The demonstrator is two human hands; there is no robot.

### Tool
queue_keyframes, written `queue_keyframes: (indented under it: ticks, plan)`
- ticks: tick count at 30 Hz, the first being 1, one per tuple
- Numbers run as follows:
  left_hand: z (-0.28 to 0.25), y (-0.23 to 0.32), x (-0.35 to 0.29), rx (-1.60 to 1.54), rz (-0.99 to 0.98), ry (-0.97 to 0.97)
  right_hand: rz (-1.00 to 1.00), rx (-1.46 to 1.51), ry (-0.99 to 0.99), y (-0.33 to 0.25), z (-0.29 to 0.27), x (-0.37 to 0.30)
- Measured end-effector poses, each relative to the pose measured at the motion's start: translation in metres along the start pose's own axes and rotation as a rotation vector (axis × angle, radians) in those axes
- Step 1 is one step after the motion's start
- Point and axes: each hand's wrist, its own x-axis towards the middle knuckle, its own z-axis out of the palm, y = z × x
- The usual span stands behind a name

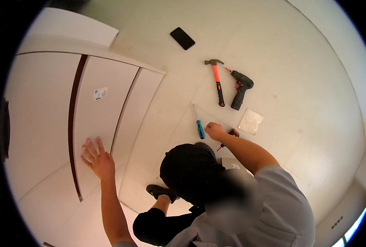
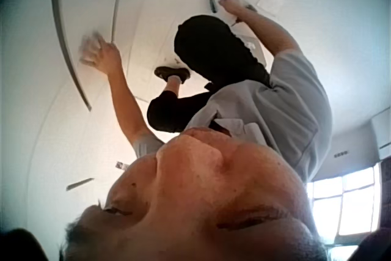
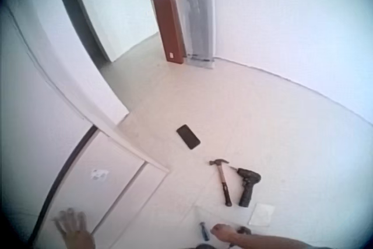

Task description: The person fits a drawer into its cabinet track, then uses an electric screwdriver and a manual screwdriver to secure the drawer slides and hinge components.

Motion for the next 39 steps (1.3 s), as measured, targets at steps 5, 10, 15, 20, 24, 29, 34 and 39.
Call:
queue_keyframes:
  ticks: [5,10,15,20,24,29,34,39]
  plan:
    - [0.024,0.032,-0.018,-0.271,0.127,-0.158,-0.076,-0.101,-0.071,0.004,0.006,-0.005]
    - [0.035,0.022,0.0,-0.066,0.052,0.066,-0.066,-0.159,-0.07,0.019,-0.019,-0.016]
    - [0.045,0.004,-0.008,-0.192,0.005,-0.02,-0.043,-0.253,-0.027,0.019,-0.035,-0.02]
    - [0.042,0.0,-0.003,-0.484,0.025,0.198,-0.132,-0.365,-0.093,0.028,-0.036,-0.027]
    - [0.034,-0.031,-0.017,-0.531,0.101,0.265,-0.142,-0.437,-0.1,0.036,-0.057,-0.039]
    - [0.084,-0.081,-0.15,-0.529,-0.133,0.177,-0.132,-0.574,-0.118,0.04,-0.09,-0.056]
    - [0.134,-0.096,-0.234,-1.048,-1.037,0.137,-0.131,-0.689,-0.061,0.021,-0.147,-0.066]
    - [0.178,-0.103,-0.212,-1.712,-1.325,0.528,-0.178,-0.836,-0.029,-0.04,-0.192,-0.059]
